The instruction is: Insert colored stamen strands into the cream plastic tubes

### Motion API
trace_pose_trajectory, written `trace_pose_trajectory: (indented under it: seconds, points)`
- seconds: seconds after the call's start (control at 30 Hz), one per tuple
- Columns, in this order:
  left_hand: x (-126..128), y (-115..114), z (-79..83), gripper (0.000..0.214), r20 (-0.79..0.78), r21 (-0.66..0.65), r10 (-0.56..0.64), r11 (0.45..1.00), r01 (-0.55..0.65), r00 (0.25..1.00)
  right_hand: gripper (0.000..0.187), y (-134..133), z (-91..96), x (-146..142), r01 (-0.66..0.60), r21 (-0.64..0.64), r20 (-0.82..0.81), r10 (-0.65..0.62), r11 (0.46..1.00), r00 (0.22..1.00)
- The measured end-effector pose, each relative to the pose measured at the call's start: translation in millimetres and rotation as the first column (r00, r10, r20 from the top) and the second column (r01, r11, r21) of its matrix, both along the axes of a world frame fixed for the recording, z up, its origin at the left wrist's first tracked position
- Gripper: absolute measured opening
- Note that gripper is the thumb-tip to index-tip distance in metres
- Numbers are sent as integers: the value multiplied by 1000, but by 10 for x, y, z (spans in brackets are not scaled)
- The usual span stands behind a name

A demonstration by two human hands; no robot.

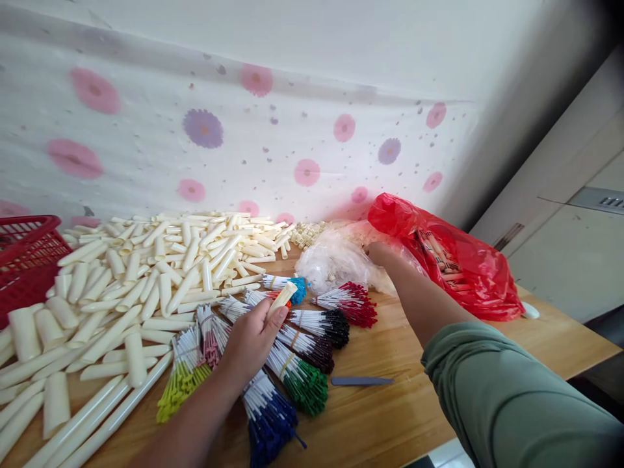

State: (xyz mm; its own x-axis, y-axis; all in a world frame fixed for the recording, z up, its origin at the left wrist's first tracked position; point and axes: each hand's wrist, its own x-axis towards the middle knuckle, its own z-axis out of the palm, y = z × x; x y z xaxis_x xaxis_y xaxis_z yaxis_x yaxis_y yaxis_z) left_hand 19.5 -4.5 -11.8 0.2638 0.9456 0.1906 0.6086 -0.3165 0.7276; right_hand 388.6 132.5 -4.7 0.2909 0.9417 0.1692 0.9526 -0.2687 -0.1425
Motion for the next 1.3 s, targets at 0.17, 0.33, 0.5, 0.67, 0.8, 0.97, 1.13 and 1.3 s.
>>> trace_pose_trajectory:
  seconds: [0.17, 0.33, 0.5, 0.67, 0.8, 0.97, 1.13, 1.3]
  points:
    - [-5, 6, 31, 37, 97, -19, -11, 1000, 13, 995, 28, -241, 341, 48, 62, 86, -149, -48, 994, 988]
    - [43, -22, 60, 34, 371, -92, -7, 995, 44, 929, 19, -783, 569, -400, -36, 348, -307, 150, 937, 940]
    - [147, -78, 13, 45, 668, -278, 124, 956, 92, 734, 17, -1397, 187, -1669, -350, 453, -408, 539, 820, 737]
    - [179, -64, -26, 50, 807, -278, 193, 958, 70, 558, 9, -1576, 104, -2230, -603, 340, -296, 691, 721, 659]
    - [167, -42, 10, 50, 781, -329, 259, 944, 22, 569, 24, -1210, 290, -1730, -539, 40, -30, 541, 841, 841]
    - [136, -8, -20, 48, 756, -273, 198, 962, 26, 624, 29, -604, 188, -1178, -347, -167, 89, 365, 923, 927]
    - [106, 5, -40, 47, 753, -260, 137, 960, 99, 644, 32, -380, -6, -1188, -301, -237, 83, 328, 924, 941]
    - [97, -13, 6, 47, 796, -223, 79, 960, 169, 600, 30, -474, 129, -1175, -317, -128, -40, 314, 940, 949]
